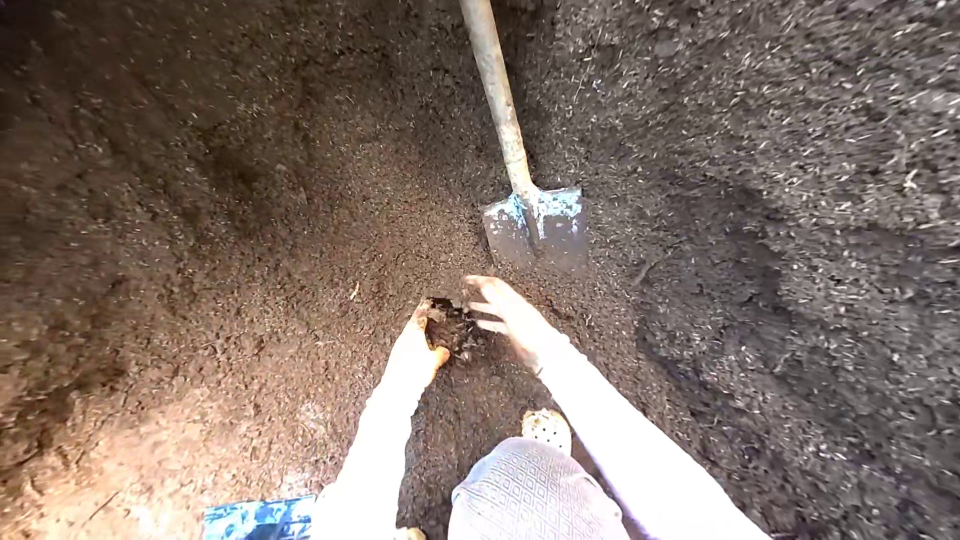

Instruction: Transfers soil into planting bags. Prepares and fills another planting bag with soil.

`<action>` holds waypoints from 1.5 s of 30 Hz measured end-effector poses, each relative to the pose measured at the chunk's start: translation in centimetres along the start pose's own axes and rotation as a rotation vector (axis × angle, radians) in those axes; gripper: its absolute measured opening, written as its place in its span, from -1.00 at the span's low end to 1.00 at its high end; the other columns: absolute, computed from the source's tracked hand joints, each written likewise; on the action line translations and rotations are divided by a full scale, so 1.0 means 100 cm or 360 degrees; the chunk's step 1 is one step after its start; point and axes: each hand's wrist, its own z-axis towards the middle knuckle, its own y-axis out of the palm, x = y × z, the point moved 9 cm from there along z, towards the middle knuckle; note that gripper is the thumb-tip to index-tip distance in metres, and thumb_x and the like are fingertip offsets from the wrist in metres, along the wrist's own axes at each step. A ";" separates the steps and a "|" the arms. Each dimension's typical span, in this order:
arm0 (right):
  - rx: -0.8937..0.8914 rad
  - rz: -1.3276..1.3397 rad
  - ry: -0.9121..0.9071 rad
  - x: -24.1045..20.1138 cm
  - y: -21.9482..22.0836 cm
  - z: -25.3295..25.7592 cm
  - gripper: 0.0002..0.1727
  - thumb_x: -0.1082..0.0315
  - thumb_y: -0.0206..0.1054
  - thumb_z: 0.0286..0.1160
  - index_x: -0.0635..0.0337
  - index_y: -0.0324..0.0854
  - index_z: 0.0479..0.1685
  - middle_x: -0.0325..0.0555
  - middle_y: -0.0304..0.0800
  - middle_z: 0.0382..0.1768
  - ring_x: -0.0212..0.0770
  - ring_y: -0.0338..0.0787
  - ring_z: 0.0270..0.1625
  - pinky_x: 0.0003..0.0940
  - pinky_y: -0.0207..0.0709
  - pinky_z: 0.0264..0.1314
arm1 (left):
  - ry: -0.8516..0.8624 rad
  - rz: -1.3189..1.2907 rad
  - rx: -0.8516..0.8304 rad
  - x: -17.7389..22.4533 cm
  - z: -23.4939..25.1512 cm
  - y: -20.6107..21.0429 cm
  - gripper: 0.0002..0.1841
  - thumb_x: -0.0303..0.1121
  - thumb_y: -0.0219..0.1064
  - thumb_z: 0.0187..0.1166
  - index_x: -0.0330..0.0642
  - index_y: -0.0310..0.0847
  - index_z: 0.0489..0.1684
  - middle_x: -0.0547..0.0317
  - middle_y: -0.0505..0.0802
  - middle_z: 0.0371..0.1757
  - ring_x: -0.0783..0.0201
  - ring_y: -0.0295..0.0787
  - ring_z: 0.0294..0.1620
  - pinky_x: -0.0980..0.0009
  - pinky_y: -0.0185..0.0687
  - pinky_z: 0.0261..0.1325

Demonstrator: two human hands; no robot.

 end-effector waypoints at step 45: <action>-0.0201 0.1708 0.0090 0.040 0.030 0.067 -0.19 -0.50 -0.27 0.64 -0.05 0.65 0.11 -0.10 0.89 -0.10 -0.11 0.89 -0.02 -0.05 0.81 0.00 | 0.0094 -0.0370 0.0047 -0.032 0.021 -0.024 -0.16 -0.57 0.35 0.43 -0.20 0.12 0.86 0.05 0.17 0.91 0.18 0.15 0.87 0.15 0.11 0.83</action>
